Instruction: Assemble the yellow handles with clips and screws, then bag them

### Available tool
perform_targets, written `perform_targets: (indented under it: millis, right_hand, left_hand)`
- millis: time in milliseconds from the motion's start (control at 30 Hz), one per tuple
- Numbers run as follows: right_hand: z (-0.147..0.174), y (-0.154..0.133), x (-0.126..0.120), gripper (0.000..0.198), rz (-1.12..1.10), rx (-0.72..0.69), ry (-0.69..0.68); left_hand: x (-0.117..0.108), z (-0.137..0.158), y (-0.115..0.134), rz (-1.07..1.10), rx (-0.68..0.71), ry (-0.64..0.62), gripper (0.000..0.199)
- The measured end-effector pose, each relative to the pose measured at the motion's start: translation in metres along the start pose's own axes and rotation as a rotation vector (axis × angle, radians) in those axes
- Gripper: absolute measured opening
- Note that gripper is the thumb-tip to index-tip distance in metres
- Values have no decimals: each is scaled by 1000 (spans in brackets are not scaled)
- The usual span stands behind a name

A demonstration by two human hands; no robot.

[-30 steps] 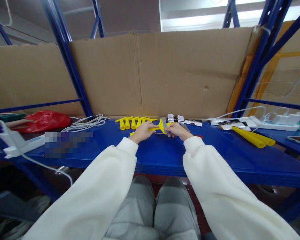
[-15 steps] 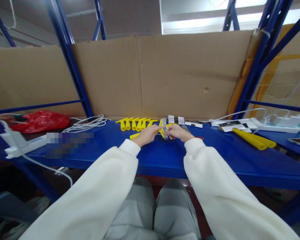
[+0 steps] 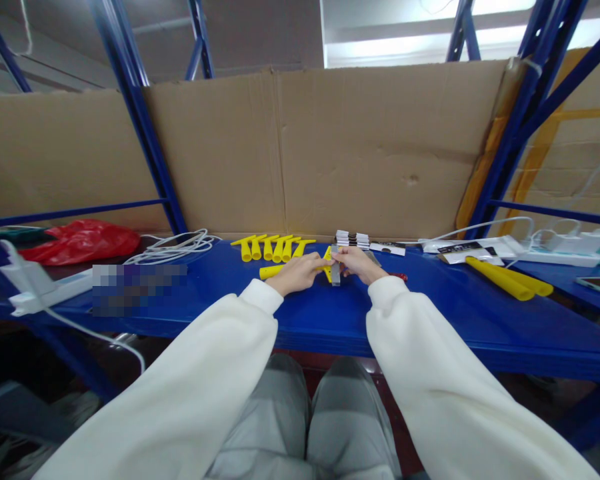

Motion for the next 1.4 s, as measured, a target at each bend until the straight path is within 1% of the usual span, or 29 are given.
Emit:
perform_targets:
  millis: [100, 233, 367, 433, 500, 600, 633, 700, 767, 867, 933, 1000, 1100, 1200, 1267, 1400]
  right_hand:
    - [-4, 0, -4, 28, -30, -51, 46]
    - [-8, 0, -8, 29, -38, -83, 86]
    - [-8, 1, -7, 30, -43, -120, 77]
    - [-10, 1, -6, 28, -9, -149, 81]
    - [-14, 2, -10, 22, 61, -181, 159]
    - [-23, 5, -27, 12, 231, -223, 381]
    - [-25, 6, -34, 11, 320, -229, 445]
    - [-30, 10, -44, 17, 547, -224, 491]
    - [-33, 15, -50, 27, 739, -163, 454]
    - [-35, 21, -47, 40, 924, -68, 331]
    - [-34, 21, -41, 45, 1022, -53, 275]
    - [-34, 18, -33, 47, 1103, -65, 250]
    - [-33, 13, -23, 49, 1182, -80, 200]
    - [-32, 9, -18, 46, 1215, -86, 148]
    - [-33, 8, -18, 44, 1224, -83, 159]
    - [-36, 10, -19, 40, 1238, -31, 179]
  left_hand:
    - [0, -1, 4, -2, 38, 21, 46]
    - [1, -2, 4, 3, 67, 67, 48]
    - [4, -4, 1, -7, 74, 94, 50]
    - [5, -5, -2, -1, 56, 103, 49]
    - [6, -5, -4, 20, 24, 106, 46]
    - [7, -5, -7, 45, -36, 88, 45]
    - [7, -4, -8, 47, -55, 76, 45]
    - [6, -4, -9, 47, -89, 58, 46]
    - [5, -3, -10, 51, -115, 48, 46]
    - [4, -3, -12, 62, -126, 47, 46]
    - [4, -3, -13, 75, -124, 56, 44]
    - [6, -4, -15, 89, -126, 61, 42]
    - [8, -4, -18, 100, -140, 68, 39]
    - [9, -5, -20, 107, -143, 71, 39]
    - [10, -5, -21, 107, -141, 75, 39]
    - [10, -5, -21, 106, -143, 71, 39]
Point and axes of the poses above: each hand's wrist, its own z-axis away from the middle knuckle, its own x-axis out of the palm, y = z × x, the point moved 3 cm from there along -z, towards the middle knuckle, and after that the axes turned 2 degrees about z, right-handed, at the moved point
